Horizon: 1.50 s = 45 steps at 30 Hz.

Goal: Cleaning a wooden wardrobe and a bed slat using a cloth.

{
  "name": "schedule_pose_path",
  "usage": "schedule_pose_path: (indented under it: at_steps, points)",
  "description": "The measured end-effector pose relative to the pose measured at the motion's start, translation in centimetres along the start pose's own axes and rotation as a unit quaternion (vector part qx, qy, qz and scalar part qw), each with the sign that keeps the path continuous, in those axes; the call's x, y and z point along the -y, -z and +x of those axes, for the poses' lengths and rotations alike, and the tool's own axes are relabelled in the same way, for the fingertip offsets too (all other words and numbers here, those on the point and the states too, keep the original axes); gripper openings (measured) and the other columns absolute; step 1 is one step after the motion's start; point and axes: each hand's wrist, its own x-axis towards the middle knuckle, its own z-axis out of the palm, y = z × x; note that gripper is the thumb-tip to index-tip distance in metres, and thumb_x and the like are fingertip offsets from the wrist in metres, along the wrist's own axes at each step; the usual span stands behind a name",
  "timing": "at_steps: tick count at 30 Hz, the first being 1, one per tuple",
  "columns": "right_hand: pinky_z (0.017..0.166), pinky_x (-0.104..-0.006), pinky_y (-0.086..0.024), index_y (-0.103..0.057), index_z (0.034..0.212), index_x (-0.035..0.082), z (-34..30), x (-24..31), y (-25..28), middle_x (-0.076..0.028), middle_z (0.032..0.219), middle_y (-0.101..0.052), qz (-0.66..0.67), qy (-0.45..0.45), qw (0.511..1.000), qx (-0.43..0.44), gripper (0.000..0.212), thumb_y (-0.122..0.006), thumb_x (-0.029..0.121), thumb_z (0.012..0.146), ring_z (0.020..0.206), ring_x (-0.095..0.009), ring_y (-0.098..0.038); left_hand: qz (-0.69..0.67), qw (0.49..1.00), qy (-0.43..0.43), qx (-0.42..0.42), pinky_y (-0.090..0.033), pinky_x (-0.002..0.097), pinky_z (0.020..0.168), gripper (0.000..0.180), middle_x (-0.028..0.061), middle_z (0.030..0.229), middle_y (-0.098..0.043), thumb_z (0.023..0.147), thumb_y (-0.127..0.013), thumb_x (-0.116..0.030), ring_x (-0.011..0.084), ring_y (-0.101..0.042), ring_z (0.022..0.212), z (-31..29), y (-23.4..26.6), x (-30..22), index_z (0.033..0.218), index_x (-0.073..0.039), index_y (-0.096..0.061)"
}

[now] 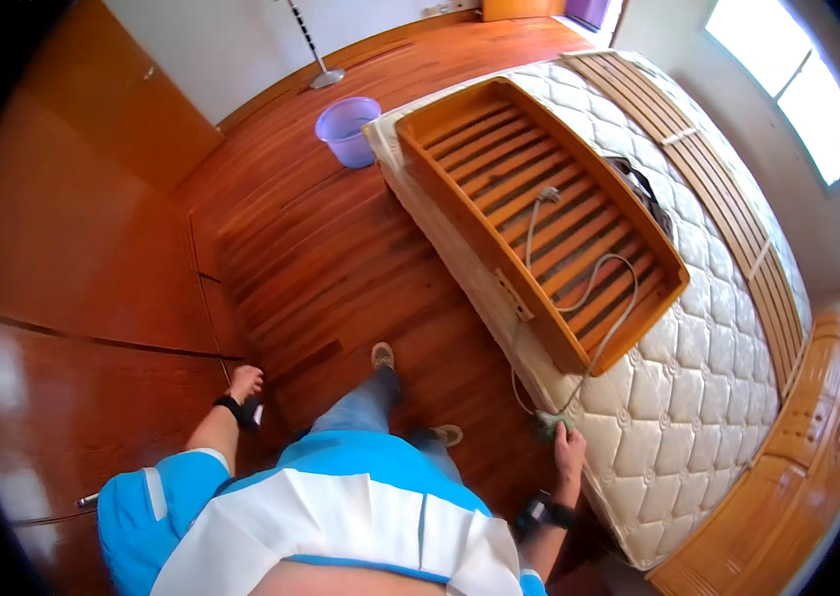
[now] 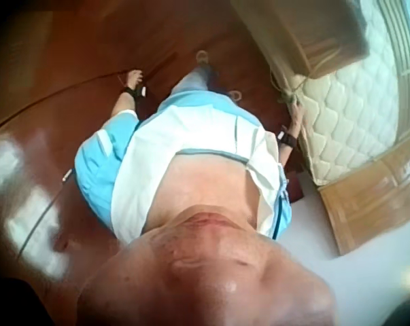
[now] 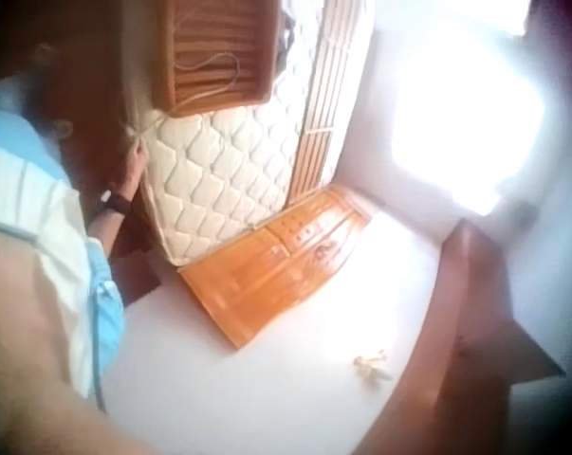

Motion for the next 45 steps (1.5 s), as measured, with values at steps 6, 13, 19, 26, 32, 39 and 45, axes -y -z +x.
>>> schedule_pose_path:
  at_steps: [6,13,19,26,32,39,45]
  points:
    - [0.049,-0.024,-0.04,-0.058,0.083,-0.001,4.8,12.5,-11.3,-0.004,0.065,-0.054,0.075,0.029,0.986,0.149,0.028,-0.053,0.026,0.08,0.056,-0.01,-0.049,0.24,0.964,0.108,0.026,-0.04,0.0372,0.078,0.028,0.0191,0.095,-0.056,0.066,-0.047,-0.019,0.0341,-0.051,0.094,4.0,0.3,13.8,0.084,0.0,-0.06]
    - [0.062,-0.0273,-0.043,-0.057,0.087,-0.003,10.9,21.4,-21.0,-0.007,0.072,-0.059,0.152,0.056,0.968,0.191,0.03,-0.058,0.024,0.074,0.069,-0.012,-0.054,-0.055,0.997,0.056,-0.028,-0.045,0.0277,0.055,0.023,0.0075,0.075,-0.06,0.074,-0.055,-0.024,0.0128,-0.055,0.065,11.3,3.6,8.1,0.08,-0.003,-0.06]
    - [0.064,-0.0272,-0.043,-0.056,0.089,-0.004,16.4,29.5,-28.9,-0.009,0.075,-0.06,0.097,0.071,0.96,0.254,0.03,-0.056,0.022,0.075,0.072,-0.013,-0.055,-0.123,0.992,0.023,-0.008,-0.045,0.0231,0.052,0.018,0.0058,0.071,-0.059,0.078,-0.051,-0.018,0.0121,-0.054,0.058,16.1,6.7,1.3,0.085,-0.003,-0.059]
    - [0.068,-0.0264,-0.044,-0.056,0.095,-0.002,21.9,39.7,-35.2,-0.007,0.081,-0.06,0.008,0.099,0.956,0.275,0.026,-0.049,0.016,0.079,0.076,-0.013,-0.055,-0.103,0.994,-0.004,0.026,-0.046,0.0239,0.053,0.018,0.0058,0.072,-0.058,0.08,-0.047,-0.017,0.0132,-0.055,0.061,23.5,7.8,-2.5,0.086,-0.004,-0.057]
    - [0.066,-0.0277,-0.044,-0.058,0.092,0.0,30.0,46.2,-42.9,-0.009,0.076,-0.061,0.012,0.127,0.948,0.29,0.026,-0.053,0.02,0.077,0.073,-0.013,-0.057,-0.079,0.995,0.012,0.056,-0.046,0.0243,0.054,0.018,0.0069,0.074,-0.058,0.081,-0.045,-0.015,0.0135,-0.055,0.062,30.7,8.4,-8.1,0.088,-0.003,-0.057]
    - [0.062,-0.0267,-0.043,-0.057,0.094,0.0,41.5,51.3,-51.1,-0.006,0.076,-0.061,0.146,0.124,0.938,0.29,0.026,-0.052,0.02,0.078,0.07,-0.011,-0.054,-0.035,0.991,0.102,0.076,-0.045,0.0239,0.052,0.018,0.0063,0.073,-0.058,0.082,-0.046,-0.016,0.0131,-0.054,0.058,37.9,11.3,-18.2,0.089,-0.004,-0.057]
    - [0.065,-0.0241,-0.042,-0.055,0.099,-0.002,45.5,59.3,-55.4,-0.002,0.083,-0.059,0.217,0.106,0.915,0.324,0.028,-0.051,0.018,0.079,0.075,-0.008,-0.052,-0.049,0.999,0.009,0.009,-0.044,0.0224,0.053,0.017,0.0056,0.073,-0.057,0.083,-0.045,-0.016,0.0119,-0.053,0.06,44.5,13.0,-25.7,0.088,-0.004,-0.057]
